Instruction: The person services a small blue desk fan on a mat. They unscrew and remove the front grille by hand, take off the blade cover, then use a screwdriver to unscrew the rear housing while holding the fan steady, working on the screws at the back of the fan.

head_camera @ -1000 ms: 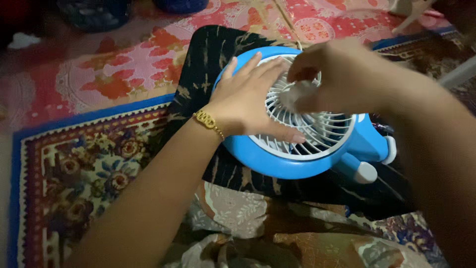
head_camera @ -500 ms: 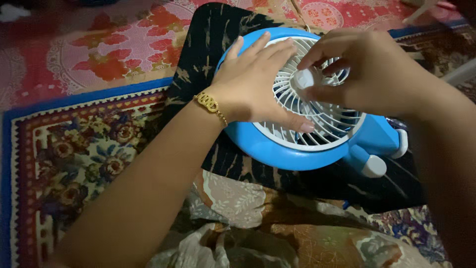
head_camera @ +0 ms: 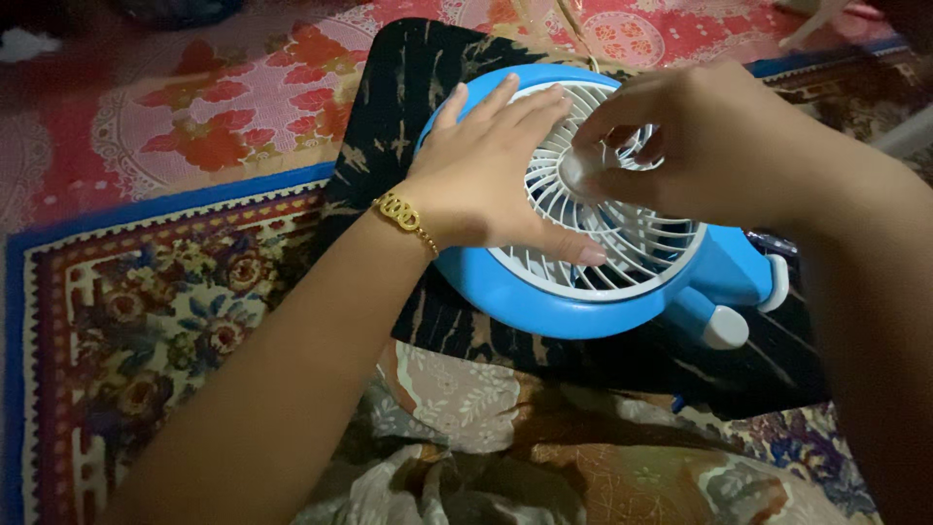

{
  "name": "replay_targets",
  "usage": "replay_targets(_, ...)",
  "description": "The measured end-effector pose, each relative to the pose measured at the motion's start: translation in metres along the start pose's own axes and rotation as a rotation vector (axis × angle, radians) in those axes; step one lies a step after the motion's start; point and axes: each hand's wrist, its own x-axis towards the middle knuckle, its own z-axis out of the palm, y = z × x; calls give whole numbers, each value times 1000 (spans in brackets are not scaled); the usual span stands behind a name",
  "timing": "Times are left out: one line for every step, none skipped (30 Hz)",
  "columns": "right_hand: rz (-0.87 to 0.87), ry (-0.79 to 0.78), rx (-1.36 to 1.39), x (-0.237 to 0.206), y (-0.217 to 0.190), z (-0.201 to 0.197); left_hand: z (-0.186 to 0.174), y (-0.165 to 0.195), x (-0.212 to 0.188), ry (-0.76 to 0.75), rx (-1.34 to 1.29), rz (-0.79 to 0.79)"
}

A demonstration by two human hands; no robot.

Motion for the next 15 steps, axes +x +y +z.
replay_targets(-1,-4,-9,1,-2,-2,0,1,1,1,2,-2)
replay_targets(48,-5,-32,3,-6,-1,-1,1,1,2,4,-4)
replay_targets(96,-5,-55,6,-10,0,-2,1,1,-4,3,-6)
replay_targets(144,-5,-78,9,-13,0,-2,1,1,-10,3,-9)
replay_targets(240,-81,-227,10,-16,0,-3,1,1,-15,2,-10)
replay_targets(337,-155,-375,11,-18,0,-3,1,1,-17,-2,-11)
replay_targets(435,-226,-523,12,-20,-1,-4,1,1,-19,-7,-12)
replay_targets(404,-190,-436,12,-20,-3,-4,0,1,-21,-11,-14)
replay_targets(373,-153,-349,11,-19,-7,-4,0,1,-15,-16,-8)
replay_targets(341,-116,-262,10,-17,-10,-5,0,2,-8,-20,-4)
replay_targets(225,-80,-218,10,-16,-14,-5,0,2,-3,-24,1)
replay_targets(111,-41,-175,9,-14,-16,-5,0,2,-3,-16,0)
replay_targets(-1,0,-132,8,-14,-17,-5,0,3,-2,-9,2)
replay_targets(43,-21,-130,8,-13,-16,-5,0,3,-1,-1,3)
replay_targets(88,-42,-128,9,-13,-14,-5,0,3,-2,-5,5)
